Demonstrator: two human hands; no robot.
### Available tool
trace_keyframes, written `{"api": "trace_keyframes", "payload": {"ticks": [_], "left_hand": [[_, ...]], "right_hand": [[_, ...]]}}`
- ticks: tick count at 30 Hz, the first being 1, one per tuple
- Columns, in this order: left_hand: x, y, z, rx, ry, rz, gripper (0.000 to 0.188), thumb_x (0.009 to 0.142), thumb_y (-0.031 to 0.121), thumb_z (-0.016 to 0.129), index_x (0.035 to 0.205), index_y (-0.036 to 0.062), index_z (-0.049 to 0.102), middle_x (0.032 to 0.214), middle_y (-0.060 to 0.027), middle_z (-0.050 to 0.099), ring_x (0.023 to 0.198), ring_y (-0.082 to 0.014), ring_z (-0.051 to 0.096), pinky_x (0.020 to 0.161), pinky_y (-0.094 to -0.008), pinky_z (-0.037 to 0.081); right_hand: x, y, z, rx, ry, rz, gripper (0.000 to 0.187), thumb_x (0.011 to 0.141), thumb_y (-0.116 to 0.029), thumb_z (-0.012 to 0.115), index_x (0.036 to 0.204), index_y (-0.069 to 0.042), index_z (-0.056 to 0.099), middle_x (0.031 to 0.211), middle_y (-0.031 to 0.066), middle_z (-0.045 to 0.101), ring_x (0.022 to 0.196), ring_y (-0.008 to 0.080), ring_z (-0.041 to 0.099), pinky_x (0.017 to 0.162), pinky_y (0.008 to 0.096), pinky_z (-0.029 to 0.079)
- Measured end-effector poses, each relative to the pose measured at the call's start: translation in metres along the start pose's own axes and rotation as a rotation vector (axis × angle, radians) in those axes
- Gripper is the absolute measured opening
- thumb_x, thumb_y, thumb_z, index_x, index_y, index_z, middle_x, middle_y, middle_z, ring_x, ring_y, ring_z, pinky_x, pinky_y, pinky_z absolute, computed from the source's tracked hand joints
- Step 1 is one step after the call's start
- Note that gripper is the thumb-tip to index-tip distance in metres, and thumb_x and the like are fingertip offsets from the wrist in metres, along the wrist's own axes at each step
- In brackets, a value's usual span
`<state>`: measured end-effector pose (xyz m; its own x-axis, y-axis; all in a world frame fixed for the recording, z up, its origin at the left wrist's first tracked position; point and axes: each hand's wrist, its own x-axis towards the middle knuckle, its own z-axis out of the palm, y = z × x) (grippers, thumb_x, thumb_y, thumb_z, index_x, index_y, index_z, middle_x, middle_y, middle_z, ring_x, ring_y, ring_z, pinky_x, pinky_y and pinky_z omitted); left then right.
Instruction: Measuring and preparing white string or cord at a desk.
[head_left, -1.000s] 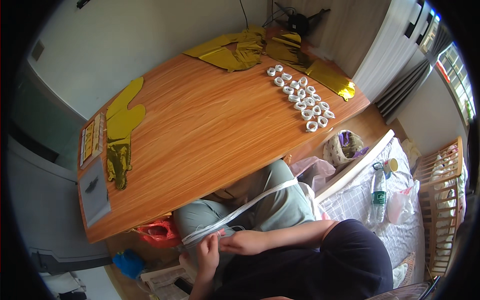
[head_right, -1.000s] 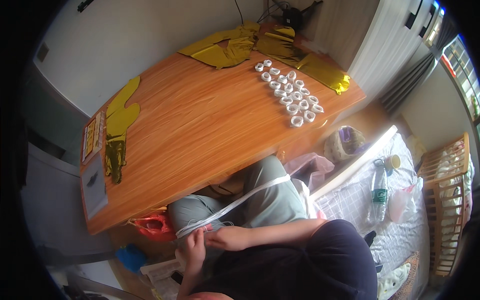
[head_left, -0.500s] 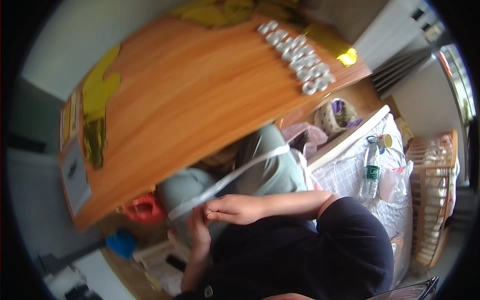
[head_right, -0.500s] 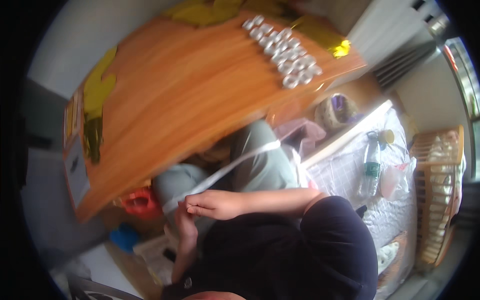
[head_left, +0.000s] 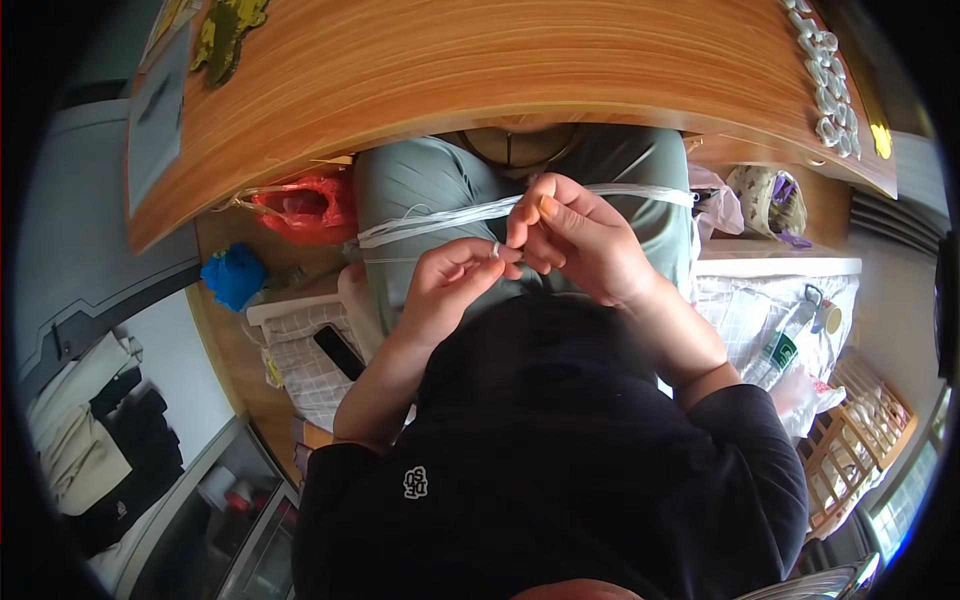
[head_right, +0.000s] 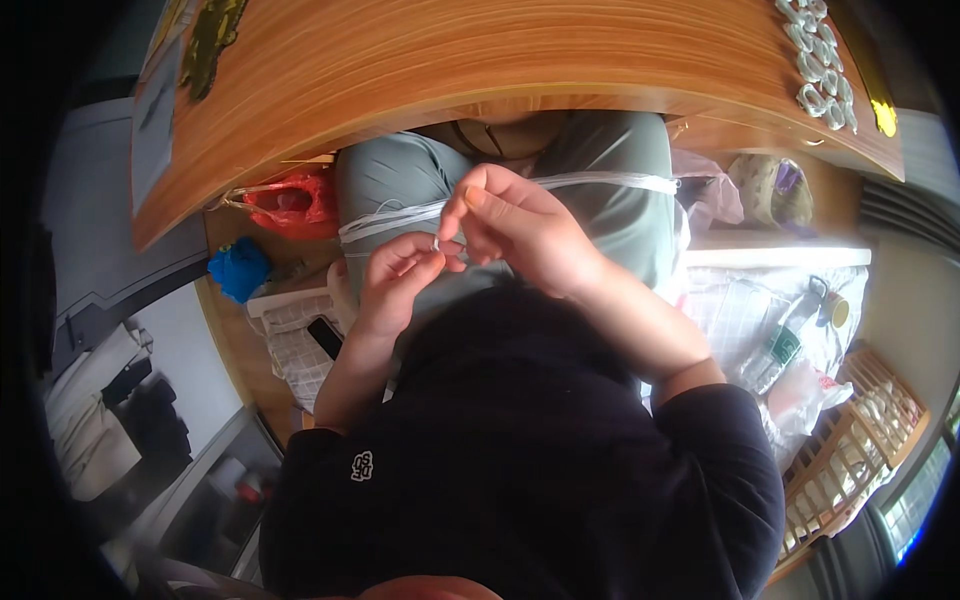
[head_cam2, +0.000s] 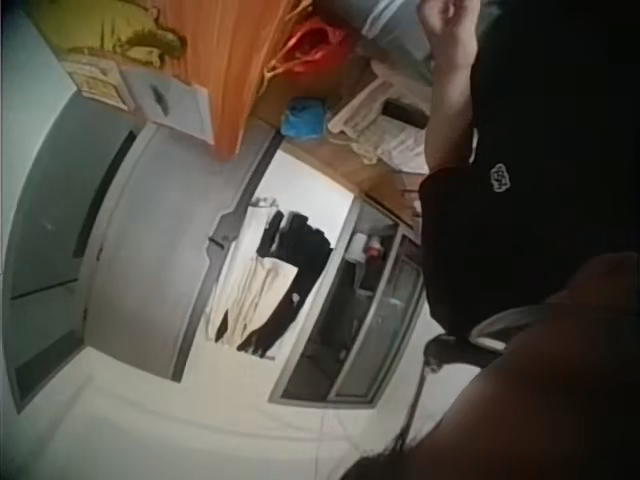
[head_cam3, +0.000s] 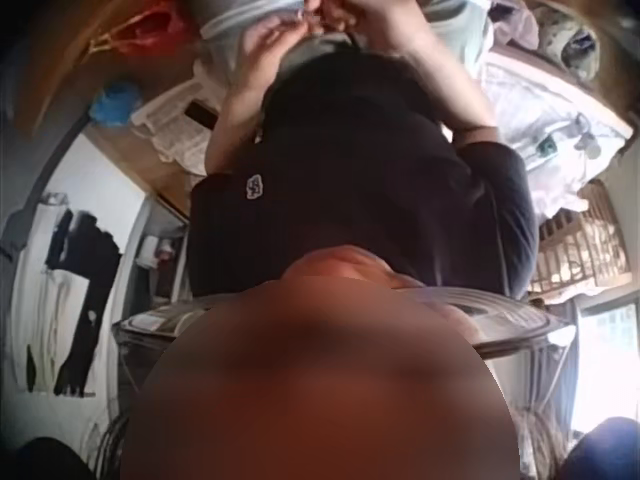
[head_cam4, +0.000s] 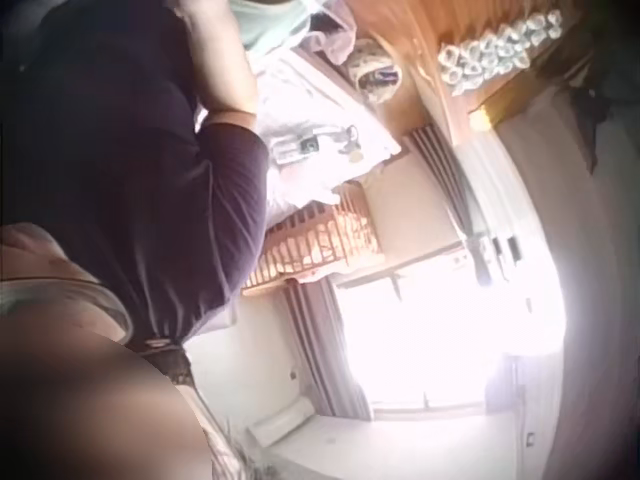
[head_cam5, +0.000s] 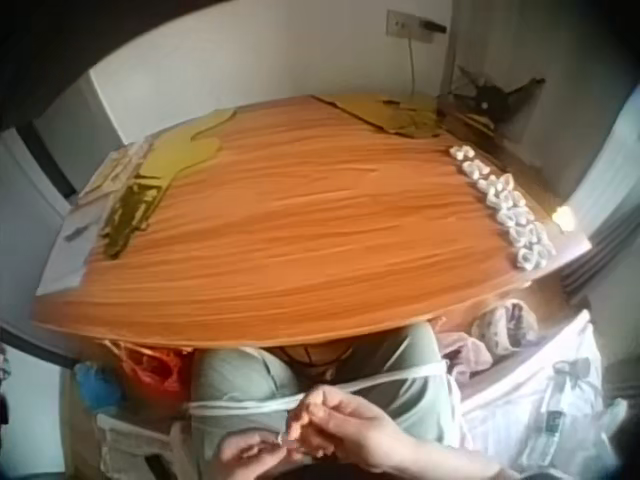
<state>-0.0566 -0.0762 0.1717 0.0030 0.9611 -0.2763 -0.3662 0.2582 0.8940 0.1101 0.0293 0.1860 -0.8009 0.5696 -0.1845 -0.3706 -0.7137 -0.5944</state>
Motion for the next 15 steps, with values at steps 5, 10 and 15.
{"api": "trace_keyframes", "payload": {"ticks": [5,10,15], "left_hand": [[0.0,-0.008,-0.007,0.04,0.069,-0.001,0.022,0.096,0.016,0.057,0.1,-0.0041,0.065,0.093,-0.0089,0.069,0.085,-0.014,0.064,0.076,-0.0255,0.048],[0.006,-0.004,0.001,0.083,0.258,-0.048,0.032,0.097,0.023,0.056,0.092,-0.0061,0.069,0.084,-0.0098,0.069,0.079,-0.0142,0.065,0.072,-0.0241,0.047],[-0.002,-0.006,-0.02,-0.4,0.169,-0.276,0.035,0.097,0.031,0.056,0.096,-0.0015,0.069,0.082,-0.0099,0.068,0.067,-0.0084,0.063,0.046,-0.0194,0.033]], "right_hand": [[-0.012,0.009,0.025,-0.306,-0.026,-0.119,0.019,0.1,-0.018,0.048,0.116,-0.008,0.044,0.118,0.0095,0.055,0.076,0.0087,0.045,0.069,0.0233,0.039],[-0.028,0.03,0.027,-0.818,-0.367,-0.081,0.022,0.098,-0.012,0.05,0.117,-0.006,0.043,0.11,0.0093,0.055,0.101,0.0198,0.057,0.083,0.0329,0.044],[-0.022,0.037,0.005,-0.833,-0.369,0.383,0.02,0.1,-0.023,0.047,0.106,-0.004,0.052,0.092,0.0059,0.057,0.091,0.0178,0.056,0.081,0.0324,0.045]]}}
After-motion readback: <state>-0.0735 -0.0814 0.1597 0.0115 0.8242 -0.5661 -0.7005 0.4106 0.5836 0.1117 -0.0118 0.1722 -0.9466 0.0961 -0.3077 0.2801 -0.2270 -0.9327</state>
